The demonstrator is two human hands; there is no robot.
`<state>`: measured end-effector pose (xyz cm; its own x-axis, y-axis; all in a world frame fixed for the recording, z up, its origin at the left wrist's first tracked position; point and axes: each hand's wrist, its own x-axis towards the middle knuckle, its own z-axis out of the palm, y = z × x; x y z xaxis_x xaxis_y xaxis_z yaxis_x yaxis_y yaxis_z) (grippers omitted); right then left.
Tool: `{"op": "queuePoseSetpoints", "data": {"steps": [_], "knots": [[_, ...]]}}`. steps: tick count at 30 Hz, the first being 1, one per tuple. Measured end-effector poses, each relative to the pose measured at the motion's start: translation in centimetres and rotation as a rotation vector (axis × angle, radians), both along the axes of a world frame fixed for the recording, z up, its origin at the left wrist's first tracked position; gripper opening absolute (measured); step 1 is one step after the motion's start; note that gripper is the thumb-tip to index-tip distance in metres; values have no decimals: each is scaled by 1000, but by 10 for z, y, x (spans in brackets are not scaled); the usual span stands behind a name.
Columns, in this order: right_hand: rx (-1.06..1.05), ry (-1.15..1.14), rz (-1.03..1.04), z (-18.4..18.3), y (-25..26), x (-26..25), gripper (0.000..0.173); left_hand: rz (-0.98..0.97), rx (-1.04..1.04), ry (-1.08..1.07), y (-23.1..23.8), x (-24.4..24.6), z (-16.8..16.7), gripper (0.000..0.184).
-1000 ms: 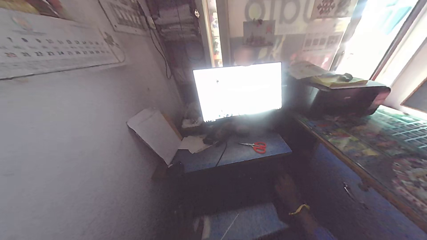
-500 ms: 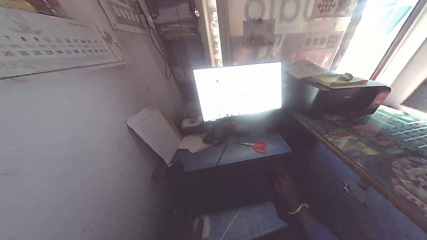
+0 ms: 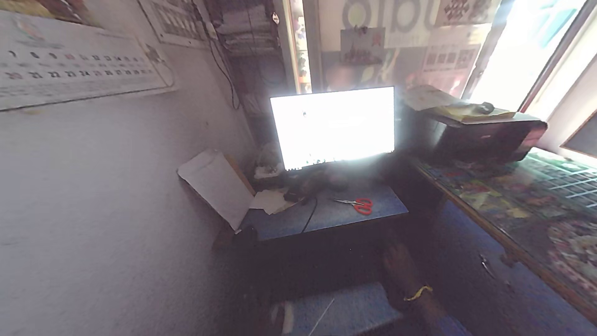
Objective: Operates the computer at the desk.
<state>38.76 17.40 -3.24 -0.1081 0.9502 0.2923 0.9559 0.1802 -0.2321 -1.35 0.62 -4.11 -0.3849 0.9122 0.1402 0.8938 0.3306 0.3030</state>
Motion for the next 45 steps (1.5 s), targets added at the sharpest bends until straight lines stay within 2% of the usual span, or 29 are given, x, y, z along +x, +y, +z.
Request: {"op": "queuePoseSetpoints", "data": {"steps": [5,10,14,20,22,24,25,29,32,39,45], "knots": [[26,-17,6,-3,3,0,49,-7,33,-10,1,-1,0,78],[-56,86,-26,14,2,-8,51,15,-16,101,9,-6,4,89],[-26,90,-21,11,8,-7,52,3,2,69,7,-6,3,86],[12,17,-7,0,6,-3,52,4,67,136,10,-10,-8,79],[42,20,-10,4,7,-8,50,28,65,89,9,-4,13,79],[-45,32,-46,18,1,-12,51,22,-82,-9,2,19,78,69],[-62,33,-60,20,1,-11,52,17,-117,-20,0,26,99,67],[-103,37,-86,19,1,-10,52,-8,-3,42,-1,18,80,68],[-137,19,-81,21,1,-10,51,-7,-40,73,-1,14,74,70],[-118,-49,-71,6,4,-3,54,-19,-60,70,7,-3,25,77],[-73,-37,-44,3,3,-4,51,-20,-79,70,5,1,26,77]]}}
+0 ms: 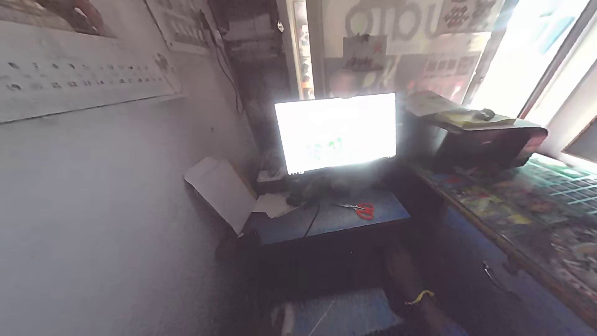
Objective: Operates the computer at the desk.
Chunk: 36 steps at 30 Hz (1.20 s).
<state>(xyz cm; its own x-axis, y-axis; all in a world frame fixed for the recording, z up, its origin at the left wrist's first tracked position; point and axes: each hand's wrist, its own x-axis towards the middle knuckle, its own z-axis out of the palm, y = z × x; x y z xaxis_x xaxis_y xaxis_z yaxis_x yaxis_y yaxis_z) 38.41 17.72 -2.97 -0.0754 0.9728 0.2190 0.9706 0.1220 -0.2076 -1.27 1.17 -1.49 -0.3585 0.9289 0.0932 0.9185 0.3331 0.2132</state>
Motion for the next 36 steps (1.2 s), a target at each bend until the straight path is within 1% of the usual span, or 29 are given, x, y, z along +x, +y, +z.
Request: {"op": "queuePoseSetpoints", "data": {"steps": [2,4,6,9,11,13,15,18,21,23,25,27,28,31,32,34,35,36], "knots": [[28,30,-4,-2,1,0,50,30,-17,38,2,1,-5,77],[8,42,-7,0,0,-1,51,31,96,30,1,-5,-22,79],[1,35,-7,-1,1,-1,52,28,192,17,4,-13,-44,86],[21,31,-7,-4,3,0,51,32,127,15,6,-12,-34,87],[23,38,-5,-3,3,-1,51,14,158,34,9,-15,-38,89],[11,42,-6,-2,3,-2,50,11,129,49,8,-16,-33,92],[16,37,-5,-1,1,-3,49,-2,145,61,7,-15,-33,91],[33,53,-8,-2,0,-3,51,-16,74,70,2,-10,-15,86],[43,55,-2,-2,1,-2,53,-1,172,40,8,-16,-40,89],[34,55,-1,-2,1,-2,52,-5,213,15,10,-17,-45,89],[14,64,-6,-1,-1,-2,53,-7,242,10,9,-14,-44,87],[10,71,-9,-1,-1,-1,55,-18,151,-14,7,-7,-24,82],[16,67,-12,-2,0,-2,55,-17,136,-29,8,-7,-23,82],[51,77,-14,-1,3,-6,53,-4,200,12,10,-15,-40,84],[60,81,-17,-2,4,-7,53,-2,190,40,11,-16,-40,84],[72,82,-19,-1,5,-8,52,-8,165,48,11,-15,-33,86],[108,76,-19,-1,4,-9,52,-10,160,33,11,-13,-27,86],[173,68,-18,3,1,-13,50,-1,156,1,10,-7,-14,84]]}}
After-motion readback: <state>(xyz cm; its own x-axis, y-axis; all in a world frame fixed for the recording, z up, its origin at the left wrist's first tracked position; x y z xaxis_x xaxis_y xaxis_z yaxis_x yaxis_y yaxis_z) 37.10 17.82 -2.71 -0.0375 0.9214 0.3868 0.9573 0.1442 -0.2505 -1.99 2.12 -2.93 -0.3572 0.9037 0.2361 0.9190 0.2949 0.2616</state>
